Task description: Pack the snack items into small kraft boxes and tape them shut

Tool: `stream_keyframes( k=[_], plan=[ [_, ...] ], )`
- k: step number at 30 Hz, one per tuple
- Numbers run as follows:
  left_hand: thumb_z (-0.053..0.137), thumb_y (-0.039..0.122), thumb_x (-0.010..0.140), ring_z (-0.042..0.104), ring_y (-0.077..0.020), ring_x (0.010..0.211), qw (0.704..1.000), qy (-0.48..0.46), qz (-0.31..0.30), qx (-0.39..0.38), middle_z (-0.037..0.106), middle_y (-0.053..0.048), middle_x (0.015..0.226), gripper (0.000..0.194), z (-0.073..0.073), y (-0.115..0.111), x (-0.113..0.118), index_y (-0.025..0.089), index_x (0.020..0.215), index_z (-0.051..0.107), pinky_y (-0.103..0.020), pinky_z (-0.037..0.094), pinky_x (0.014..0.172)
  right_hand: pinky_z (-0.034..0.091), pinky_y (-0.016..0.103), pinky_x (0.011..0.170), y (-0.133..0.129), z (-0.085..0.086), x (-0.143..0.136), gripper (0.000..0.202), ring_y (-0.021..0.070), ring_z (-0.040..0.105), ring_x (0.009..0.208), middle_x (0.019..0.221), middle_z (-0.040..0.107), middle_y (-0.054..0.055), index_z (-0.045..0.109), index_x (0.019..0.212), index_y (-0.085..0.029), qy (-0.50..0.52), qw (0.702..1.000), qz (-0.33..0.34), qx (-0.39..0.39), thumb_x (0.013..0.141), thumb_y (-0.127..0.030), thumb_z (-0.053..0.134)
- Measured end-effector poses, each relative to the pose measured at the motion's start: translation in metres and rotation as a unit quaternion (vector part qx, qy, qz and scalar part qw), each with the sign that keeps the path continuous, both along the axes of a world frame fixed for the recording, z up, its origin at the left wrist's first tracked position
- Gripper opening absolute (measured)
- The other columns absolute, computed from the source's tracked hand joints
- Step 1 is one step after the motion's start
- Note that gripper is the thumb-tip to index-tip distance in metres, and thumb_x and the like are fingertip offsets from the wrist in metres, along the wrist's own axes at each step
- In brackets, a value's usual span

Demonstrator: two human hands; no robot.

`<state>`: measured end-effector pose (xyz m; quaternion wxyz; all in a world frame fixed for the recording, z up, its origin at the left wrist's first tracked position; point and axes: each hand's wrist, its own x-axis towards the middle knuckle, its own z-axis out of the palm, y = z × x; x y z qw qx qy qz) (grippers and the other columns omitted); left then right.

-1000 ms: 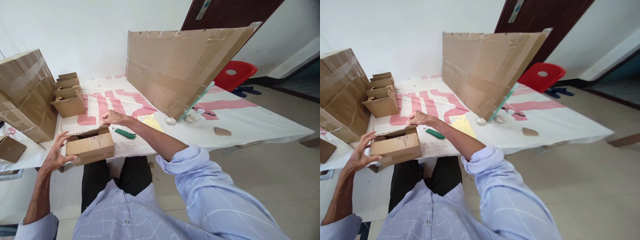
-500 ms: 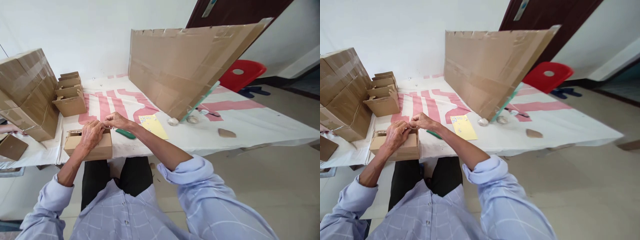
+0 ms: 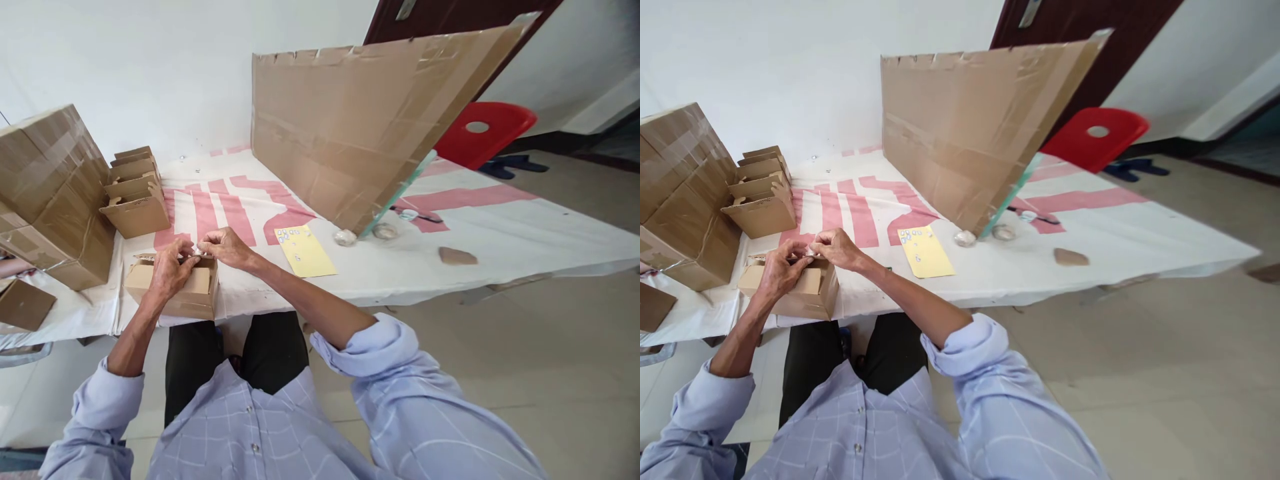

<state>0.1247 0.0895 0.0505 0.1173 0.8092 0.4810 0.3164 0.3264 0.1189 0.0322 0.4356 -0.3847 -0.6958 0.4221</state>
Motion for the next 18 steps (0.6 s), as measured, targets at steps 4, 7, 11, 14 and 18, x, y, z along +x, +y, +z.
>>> stream_keyframes(
  k=[4, 7, 11, 14, 18],
  plan=[
    [0.071, 0.021, 0.09, 0.073, -0.0282, 0.092, 0.998, 0.06, -0.004, 0.008, 0.081, -0.007, 0.093, 0.006, 0.007, 0.007, 0.001, 0.022, 0.088, 0.076, -0.042, 0.055, 0.09, 0.048, 0.035, 0.085, -0.015, 0.0, -0.004, 0.028, 0.0217, 0.062, 0.089, 0.087, 0.07, 0.007, 0.065, 0.078, -0.021, -0.117, 0.961, -0.062, 0.244, 0.104, -0.027, 0.058],
    [0.065, 0.011, 0.085, 0.07, -0.0271, 0.084, 0.992, 0.122, -0.018, 0.027, 0.078, -0.007, 0.082, 0.019, 0.01, 0.01, 0.001, 0.022, 0.071, 0.072, -0.039, 0.051, 0.082, 0.049, 0.039, 0.093, -0.027, -0.002, -0.007, 0.034, 0.0245, 0.062, 0.098, 0.098, 0.074, 0.013, 0.069, 0.084, -0.022, -0.188, 0.916, -0.055, 0.35, 0.11, -0.024, 0.049],
    [0.062, 0.01, 0.087, 0.069, -0.0243, 0.082, 0.989, 0.144, -0.039, 0.025, 0.078, -0.007, 0.081, 0.024, 0.011, 0.01, 0.002, 0.022, 0.07, 0.074, -0.036, 0.047, 0.076, 0.051, 0.035, 0.089, -0.031, -0.013, -0.009, 0.036, 0.0218, 0.065, 0.092, 0.096, 0.076, 0.01, 0.07, 0.084, -0.022, -0.14, 0.931, -0.06, 0.332, 0.111, -0.025, 0.047],
    [0.066, 0.018, 0.095, 0.07, -0.025, 0.086, 0.986, 0.158, -0.034, 0.034, 0.078, -0.007, 0.083, 0.026, 0.009, 0.009, 0.003, 0.021, 0.071, 0.074, -0.037, 0.048, 0.081, 0.051, 0.032, 0.077, -0.024, -0.018, -0.007, 0.032, 0.0186, 0.063, 0.079, 0.084, 0.072, 0.005, 0.069, 0.08, -0.021, -0.002, 0.974, -0.093, 0.204, 0.105, -0.037, 0.057],
    [0.069, 0.02, 0.096, 0.07, -0.0275, 0.09, 0.982, 0.18, -0.023, 0.042, 0.077, -0.007, 0.084, 0.023, 0.007, 0.007, 0.004, 0.022, 0.073, 0.074, -0.041, 0.05, 0.087, 0.047, 0.028, 0.063, -0.009, -0.017, -0.007, 0.04, 0.0146, 0.056, 0.065, 0.068, 0.067, 0.001, 0.07, 0.069, -0.019, 0.125, 0.99, -0.067, -0.007, 0.084, -0.055, 0.078]
  ],
)
